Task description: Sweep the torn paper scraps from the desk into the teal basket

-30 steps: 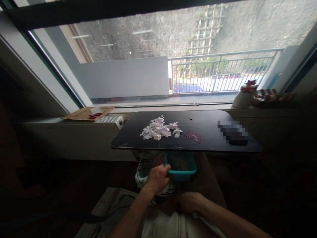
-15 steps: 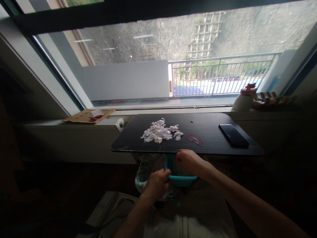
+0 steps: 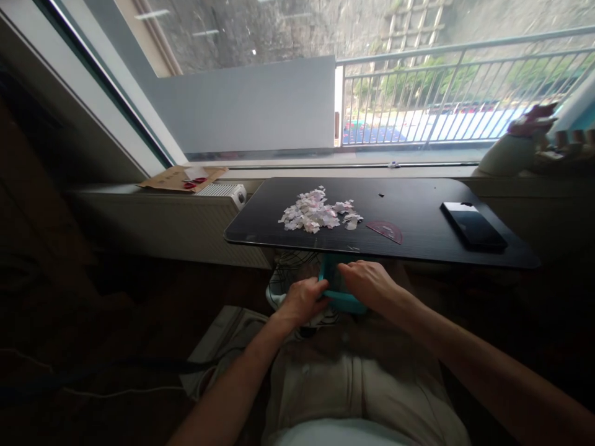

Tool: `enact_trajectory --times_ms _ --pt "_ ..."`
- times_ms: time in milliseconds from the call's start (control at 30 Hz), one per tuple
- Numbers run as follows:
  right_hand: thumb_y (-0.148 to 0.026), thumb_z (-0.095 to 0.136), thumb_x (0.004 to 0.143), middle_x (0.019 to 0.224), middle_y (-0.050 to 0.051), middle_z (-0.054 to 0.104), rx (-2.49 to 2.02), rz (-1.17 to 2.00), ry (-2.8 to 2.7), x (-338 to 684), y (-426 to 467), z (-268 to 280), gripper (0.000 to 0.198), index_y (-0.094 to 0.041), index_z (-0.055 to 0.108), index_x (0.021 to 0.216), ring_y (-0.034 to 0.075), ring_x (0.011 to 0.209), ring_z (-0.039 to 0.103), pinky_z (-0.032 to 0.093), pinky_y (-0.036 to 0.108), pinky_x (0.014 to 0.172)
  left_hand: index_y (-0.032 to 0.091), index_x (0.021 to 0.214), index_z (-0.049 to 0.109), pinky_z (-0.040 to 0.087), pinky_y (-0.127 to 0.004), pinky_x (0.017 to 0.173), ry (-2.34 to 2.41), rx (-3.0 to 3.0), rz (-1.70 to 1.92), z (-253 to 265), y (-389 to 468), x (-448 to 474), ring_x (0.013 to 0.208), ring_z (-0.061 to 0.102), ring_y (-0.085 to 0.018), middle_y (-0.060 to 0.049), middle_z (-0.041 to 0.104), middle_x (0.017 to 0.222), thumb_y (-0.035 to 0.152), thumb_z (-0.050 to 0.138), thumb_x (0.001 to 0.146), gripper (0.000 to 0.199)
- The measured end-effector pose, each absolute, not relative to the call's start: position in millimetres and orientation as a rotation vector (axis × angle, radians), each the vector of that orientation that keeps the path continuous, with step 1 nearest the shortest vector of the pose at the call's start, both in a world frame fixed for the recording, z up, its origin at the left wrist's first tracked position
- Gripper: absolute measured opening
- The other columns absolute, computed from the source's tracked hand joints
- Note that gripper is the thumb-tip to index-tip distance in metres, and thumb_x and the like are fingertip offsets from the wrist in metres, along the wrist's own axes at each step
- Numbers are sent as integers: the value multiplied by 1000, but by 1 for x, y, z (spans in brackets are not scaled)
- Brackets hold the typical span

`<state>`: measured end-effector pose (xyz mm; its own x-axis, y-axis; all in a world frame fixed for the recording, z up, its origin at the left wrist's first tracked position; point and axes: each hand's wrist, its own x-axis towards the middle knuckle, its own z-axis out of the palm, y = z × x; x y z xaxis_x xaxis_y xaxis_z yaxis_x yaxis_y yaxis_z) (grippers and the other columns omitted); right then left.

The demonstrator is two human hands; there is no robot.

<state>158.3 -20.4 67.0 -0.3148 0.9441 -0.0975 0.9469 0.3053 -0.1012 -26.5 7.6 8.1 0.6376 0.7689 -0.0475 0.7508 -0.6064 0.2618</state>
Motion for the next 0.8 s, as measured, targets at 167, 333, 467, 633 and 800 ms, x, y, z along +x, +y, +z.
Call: enact_trajectory --times_ms 167,333,467,633,800 --pt "-15 44 85 104 10 61 1825 -272 2566 169 -26 73 20 -15 62 93 17 81 63 40 23 67 26 93 59 41 -27 71 1232 2596 91 8 8 -21 80 57 -21 -1 57 82 38 57 85 14" --pt "-16 40 88 89 4 64 1785 -681 2812 174 -56 68 26 -17 63 99 13 78 59 38 21 68 25 91 60 40 -26 69 1207 2602 145 9 8 -25 77 56 -20 -1 56 81 37 57 86 13" --pt "-12 47 81 84 5 68 1665 -950 2595 163 -76 22 21 -16 67 81 15 76 59 40 23 68 24 90 60 40 -25 70 1183 2609 190 8 11 -34 78 56 -19 0 56 81 36 55 87 13" --pt "-18 57 81 84 8 68 1745 -940 2406 143 -77 -40 10 -12 65 82 17 75 61 46 28 66 23 89 60 40 -25 69 1196 2617 211 6 16 -41 75 55 -19 0 55 77 37 55 87 14" --pt "-5 45 81 79 10 68 1733 -967 2418 138 -75 -42 22 -10 67 77 15 68 61 44 25 61 24 90 60 40 -25 69 1211 2623 195 4 17 -38 75 56 -19 0 55 78 36 59 86 13"
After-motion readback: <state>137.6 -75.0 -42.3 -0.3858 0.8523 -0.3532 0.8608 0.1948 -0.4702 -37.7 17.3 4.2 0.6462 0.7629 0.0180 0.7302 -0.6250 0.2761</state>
